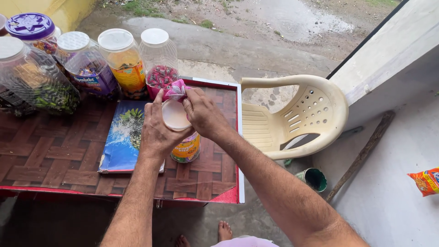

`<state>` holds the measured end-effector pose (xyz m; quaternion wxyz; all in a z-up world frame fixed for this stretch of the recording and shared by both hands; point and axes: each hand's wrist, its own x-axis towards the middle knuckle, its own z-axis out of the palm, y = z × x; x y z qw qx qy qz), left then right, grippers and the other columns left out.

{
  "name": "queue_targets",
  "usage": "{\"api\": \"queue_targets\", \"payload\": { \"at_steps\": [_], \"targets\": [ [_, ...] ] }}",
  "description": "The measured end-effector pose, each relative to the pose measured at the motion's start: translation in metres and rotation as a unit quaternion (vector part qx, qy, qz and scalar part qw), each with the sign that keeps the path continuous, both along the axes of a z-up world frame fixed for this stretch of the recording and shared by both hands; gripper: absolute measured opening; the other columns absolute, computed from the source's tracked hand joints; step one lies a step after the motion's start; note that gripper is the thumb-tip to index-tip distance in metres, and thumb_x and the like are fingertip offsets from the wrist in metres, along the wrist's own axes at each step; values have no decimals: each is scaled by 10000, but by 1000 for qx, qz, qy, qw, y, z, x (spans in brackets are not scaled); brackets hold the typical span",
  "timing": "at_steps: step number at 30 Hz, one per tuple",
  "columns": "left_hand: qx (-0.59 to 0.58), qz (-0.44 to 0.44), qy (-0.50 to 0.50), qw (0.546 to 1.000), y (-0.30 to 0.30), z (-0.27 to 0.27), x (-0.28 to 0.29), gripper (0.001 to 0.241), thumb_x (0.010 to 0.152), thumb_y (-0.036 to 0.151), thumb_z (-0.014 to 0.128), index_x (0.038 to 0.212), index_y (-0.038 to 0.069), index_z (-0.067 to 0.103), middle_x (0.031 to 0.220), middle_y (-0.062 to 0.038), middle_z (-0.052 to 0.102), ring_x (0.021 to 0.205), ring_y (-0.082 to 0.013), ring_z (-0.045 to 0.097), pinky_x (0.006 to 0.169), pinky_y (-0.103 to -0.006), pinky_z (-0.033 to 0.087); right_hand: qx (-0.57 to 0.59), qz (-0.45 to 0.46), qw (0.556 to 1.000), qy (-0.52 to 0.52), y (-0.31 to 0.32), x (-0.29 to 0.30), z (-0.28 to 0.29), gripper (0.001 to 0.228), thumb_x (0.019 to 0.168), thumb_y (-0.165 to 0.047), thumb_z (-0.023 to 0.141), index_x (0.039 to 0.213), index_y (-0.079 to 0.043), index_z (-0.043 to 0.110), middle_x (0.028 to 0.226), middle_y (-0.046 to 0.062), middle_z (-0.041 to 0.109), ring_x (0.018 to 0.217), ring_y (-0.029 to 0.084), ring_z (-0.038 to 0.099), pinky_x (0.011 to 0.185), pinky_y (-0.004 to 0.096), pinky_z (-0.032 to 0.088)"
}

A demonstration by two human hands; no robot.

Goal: Wiping and organizing snack jars on a shop counter.

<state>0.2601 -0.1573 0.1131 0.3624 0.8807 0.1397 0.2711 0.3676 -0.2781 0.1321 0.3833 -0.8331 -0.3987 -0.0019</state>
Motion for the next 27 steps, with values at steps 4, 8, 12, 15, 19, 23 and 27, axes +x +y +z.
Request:
{"api": "queue_targets", "payload": {
  "at_steps": [4,8,12,15,19,23,27],
  "targets": [
    [69,1,-53,996,2,-3,6,1209,595,518,968,1484,-75,403,1248,-220,509,1214,-357,539,1034,-466,501,61,6,998,1,-1,-4,5,438,1062,-214,479,1479,-80,466,1380,224,583,1259,385,579,1047,501,448],
    [211,-2,-15,977,-3,10,14,958,697,444,889,1410,-75,515,1338,-193,541,1272,-335,524,1075,-458,469,34,-40,990,133,4,-14,24,434,1062,-273,434,1481,-169,481,1226,152,651,1013,247,679,862,385,571],
    [257,-16,105,960,-1,32,27,953,734,523,765,1441,-54,492,1359,-179,540,1275,-323,479,982,-500,458,158,1,970,186,11,18,-18,401,1088,-292,432,1418,-96,545,1153,106,698,978,129,676,858,315,583],
    [275,-15,129,953,2,38,31,965,743,633,702,1464,26,496,1347,-155,534,1225,-327,455,925,-539,438,201,-15,953,227,13,33,-40,360,1114,-261,434,1322,-41,629,1040,113,713,880,139,642,799,333,562],
    [279,3,131,951,11,20,37,860,744,566,649,1480,138,526,1301,-110,545,1223,-305,458,949,-542,437,258,-9,914,313,9,35,-72,371,1102,-255,412,1312,-34,625,1040,95,726,923,140,680,819,321,570],
    [230,23,91,969,20,9,38,628,962,528,554,1460,146,571,1303,-134,542,1244,-321,487,971,-539,460,70,-108,942,309,-4,24,-129,393,1094,-288,407,1180,0,659,961,136,698,858,182,667,787,344,539],
    [232,45,56,970,19,2,40,603,901,498,615,1389,143,612,1309,-125,560,1228,-325,527,927,-520,507,80,-125,911,384,-9,9,-140,339,1026,-244,422,1179,-47,652,966,31,718,859,92,672,789,290,530]
  ]
}}
